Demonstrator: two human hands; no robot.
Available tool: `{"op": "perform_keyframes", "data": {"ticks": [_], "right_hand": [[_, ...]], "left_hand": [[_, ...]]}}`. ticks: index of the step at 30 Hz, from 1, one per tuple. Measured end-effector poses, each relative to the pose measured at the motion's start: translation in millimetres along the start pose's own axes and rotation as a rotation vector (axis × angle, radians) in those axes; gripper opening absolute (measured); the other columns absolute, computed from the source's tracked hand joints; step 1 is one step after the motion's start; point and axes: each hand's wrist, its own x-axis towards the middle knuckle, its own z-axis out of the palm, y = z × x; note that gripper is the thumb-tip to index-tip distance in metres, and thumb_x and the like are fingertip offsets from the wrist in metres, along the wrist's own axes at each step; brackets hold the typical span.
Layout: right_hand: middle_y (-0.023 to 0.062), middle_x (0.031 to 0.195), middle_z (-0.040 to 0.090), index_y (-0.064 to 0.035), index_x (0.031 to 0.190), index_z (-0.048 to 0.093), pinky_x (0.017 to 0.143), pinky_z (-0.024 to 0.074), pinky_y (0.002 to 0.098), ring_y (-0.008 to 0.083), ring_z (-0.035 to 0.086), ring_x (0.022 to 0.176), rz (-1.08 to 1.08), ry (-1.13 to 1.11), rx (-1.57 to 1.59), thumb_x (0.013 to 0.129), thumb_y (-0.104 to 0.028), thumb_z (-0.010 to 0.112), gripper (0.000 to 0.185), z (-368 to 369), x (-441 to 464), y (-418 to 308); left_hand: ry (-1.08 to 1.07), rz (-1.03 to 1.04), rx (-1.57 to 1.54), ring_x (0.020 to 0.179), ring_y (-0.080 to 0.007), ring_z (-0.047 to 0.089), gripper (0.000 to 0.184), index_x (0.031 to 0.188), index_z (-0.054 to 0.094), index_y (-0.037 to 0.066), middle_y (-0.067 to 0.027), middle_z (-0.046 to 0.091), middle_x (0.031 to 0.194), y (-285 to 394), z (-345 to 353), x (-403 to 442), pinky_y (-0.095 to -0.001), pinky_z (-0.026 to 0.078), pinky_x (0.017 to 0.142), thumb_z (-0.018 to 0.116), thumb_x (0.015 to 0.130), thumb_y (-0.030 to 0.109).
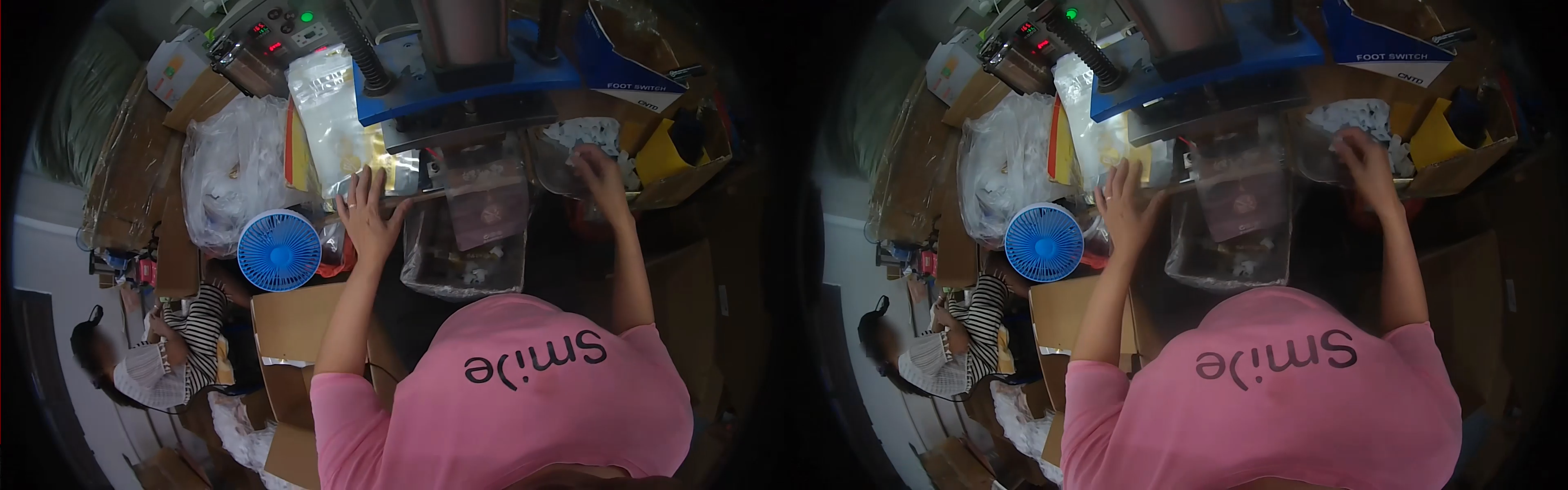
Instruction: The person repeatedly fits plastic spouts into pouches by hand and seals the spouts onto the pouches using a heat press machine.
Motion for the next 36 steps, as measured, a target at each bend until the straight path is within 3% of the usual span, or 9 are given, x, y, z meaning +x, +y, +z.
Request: {"op": "perform_keyframes", "data": {"ticks": [4, 5, 9, 12, 18, 22, 24, 30, 36], "right_hand": [[0.0060, 0.097, 0.063, -0.0033, 0.103, 0.064, 0.072, 0.0444, 0.0258, 0.0138, 0.057, 0.087, -0.235, 0.131, -0.054, 0.089, -0.013, 0.060, 0.017, 14, 6, 4], [0.0060, 0.097, 0.063, -0.0033, 0.103, 0.064, 0.072, 0.0444, 0.0258, 0.0138, 0.057, 0.087, -0.229, 0.139, -0.073, 0.089, -0.013, 0.060, 0.017, 17, 3, -5], [0.0046, 0.093, 0.064, -0.0037, 0.101, 0.066, 0.075, 0.0447, 0.0294, 0.0149, 0.057, 0.086, -0.259, 0.010, 0.035, 0.080, -0.016, 0.071, 0.025, 40, -8, -64], [0.0052, 0.088, 0.065, -0.0040, 0.098, 0.068, 0.075, 0.0458, 0.0306, 0.0154, 0.059, 0.087, -0.459, -0.224, -0.262, 0.079, -0.017, 0.071, 0.023, 50, -11, -84], [0.0082, 0.098, 0.068, -0.0026, 0.103, 0.067, 0.079, 0.0478, 0.0305, 0.0170, 0.062, 0.094, -0.303, -0.572, 0.025, 0.078, -0.020, 0.072, 0.031, 66, 2, -79], [0.0149, 0.094, 0.068, -0.0079, 0.109, 0.066, 0.074, 0.0494, 0.0355, 0.0257, 0.066, 0.085, -0.374, -0.236, 0.176, 0.080, -0.029, 0.069, 0.036, 68, 12, -50], [0.0150, 0.091, 0.068, -0.0078, 0.110, 0.065, 0.075, 0.0501, 0.0352, 0.0268, 0.067, 0.086, -0.308, 0.069, -0.047, 0.083, -0.031, 0.066, 0.035, 43, 14, -54], [0.0148, 0.102, 0.065, -0.0119, 0.109, 0.065, 0.077, 0.0496, 0.0367, 0.0304, 0.064, 0.090, 0.051, 0.167, -0.690, 0.085, -0.025, 0.062, 0.027, -8, 21, -13], [0.0117, 0.101, 0.059, -0.0095, 0.100, 0.062, 0.080, 0.0460, 0.0410, 0.0341, 0.058, 0.097, -0.072, 0.151, -0.658, 0.084, -0.017, 0.060, 0.017, 15, 16, 8]], "left_hand": [[0.093, -0.169, -0.280, 0.102, -0.0279, 0.058, 0.016, 0.097, 0.068, 0.011, -0.0060, 0.066, 0.100, -11, -21, -13, -0.0470, 0.031, 0.103, 0.068, 0.081, 0.015], [0.192, -0.172, -0.414, 0.081, -0.0208, 0.061, 0.007, 0.088, 0.067, 0.005, -0.0069, 0.066, 0.084, 3, -30, -9, -0.0345, 0.044, 0.087, 0.066, 0.081, 0.007], [-0.014, -0.308, -0.834, 0.072, -0.0095, 0.058, 0.010, 0.088, 0.065, -0.002, -0.0070, 0.065, 0.080, 49, -41, -20, -0.0236, 0.046, 0.066, 0.065, 0.078, 0.000], [-0.152, -0.289, -0.879, 0.073, -0.0122, 0.060, 0.012, 0.090, 0.065, -0.003, -0.0084, 0.066, 0.082, 64, -10, -40, -0.0249, 0.047, 0.069, 0.065, 0.078, 0.001], [-0.435, -0.386, -1.127, 0.072, -0.0076, 0.058, 0.014, 0.085, 0.068, -0.003, -0.0031, 0.066, 0.080, 83, 3, -49, -0.0222, 0.044, 0.063, 0.068, 0.083, 0.011], [-0.429, -0.523, -1.188, 0.068, -0.0066, 0.056, 0.022, 0.083, 0.068, -0.004, -0.0011, 0.064, 0.075, 97, 10, -19, -0.0225, 0.044, 0.060, 0.071, 0.083, 0.018], [-0.331, -0.787, -1.319, 0.064, -0.0079, 0.055, 0.027, 0.080, 0.068, -0.004, -0.0014, 0.062, 0.071, 111, 4, 2, -0.0228, 0.044, 0.058, 0.073, 0.082, 0.023], [-0.255, -0.927, -1.613, 0.063, -0.0085, 0.055, 0.027, 0.077, 0.066, -0.001, -0.0031, 0.062, 0.070, 112, 27, 23, -0.0240, 0.045, 0.056, 0.073, 0.082, 0.024], [-0.325, -0.541, -1.216, 0.065, -0.0147, 0.060, 0.031, 0.100, 0.067, -0.001, -0.0065, 0.068, 0.081, 66, 4, 44, -0.0270, 0.047, 0.062, 0.067, 0.087, 0.027]]}}
